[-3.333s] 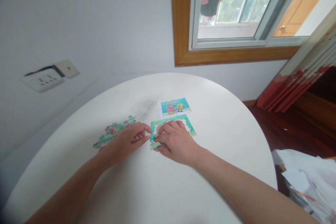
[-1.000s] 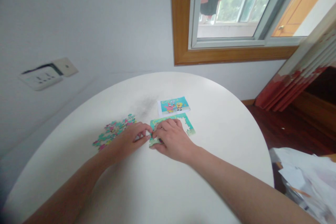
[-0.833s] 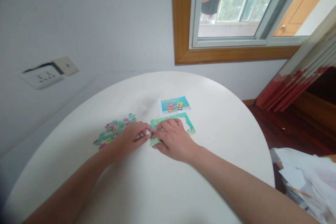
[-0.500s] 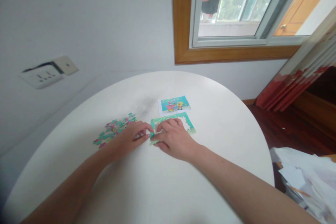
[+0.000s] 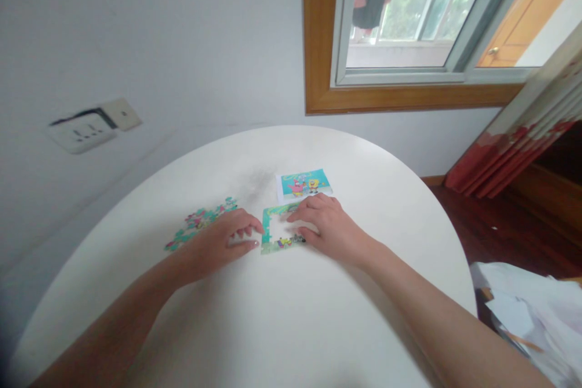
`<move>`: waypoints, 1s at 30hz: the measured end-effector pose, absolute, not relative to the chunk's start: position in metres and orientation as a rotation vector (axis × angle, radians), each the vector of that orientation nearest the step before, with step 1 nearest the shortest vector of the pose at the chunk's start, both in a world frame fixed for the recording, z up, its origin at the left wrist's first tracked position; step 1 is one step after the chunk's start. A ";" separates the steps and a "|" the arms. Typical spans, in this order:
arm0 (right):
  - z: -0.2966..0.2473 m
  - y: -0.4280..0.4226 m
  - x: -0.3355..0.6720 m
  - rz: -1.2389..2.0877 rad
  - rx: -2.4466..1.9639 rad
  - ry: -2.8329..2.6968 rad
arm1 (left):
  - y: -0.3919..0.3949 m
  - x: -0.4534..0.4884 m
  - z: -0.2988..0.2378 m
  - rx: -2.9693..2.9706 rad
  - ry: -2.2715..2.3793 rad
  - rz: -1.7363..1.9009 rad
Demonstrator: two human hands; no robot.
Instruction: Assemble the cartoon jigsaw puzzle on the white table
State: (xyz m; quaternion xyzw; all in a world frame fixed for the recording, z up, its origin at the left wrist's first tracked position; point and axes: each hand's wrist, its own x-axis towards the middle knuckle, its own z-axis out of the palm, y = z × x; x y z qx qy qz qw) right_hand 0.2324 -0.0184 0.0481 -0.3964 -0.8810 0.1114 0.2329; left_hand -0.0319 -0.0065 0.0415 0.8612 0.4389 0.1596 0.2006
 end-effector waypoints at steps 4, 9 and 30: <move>0.048 -0.019 0.233 0.305 -1.042 -2.489 | -0.017 -0.029 0.051 2.501 1.237 0.367; 0.036 -0.028 0.210 0.274 -1.069 -2.476 | -0.020 -0.025 0.053 2.517 1.276 0.289; 0.028 -0.032 0.191 0.178 -1.162 -2.474 | -0.010 -0.027 0.039 2.595 1.157 0.397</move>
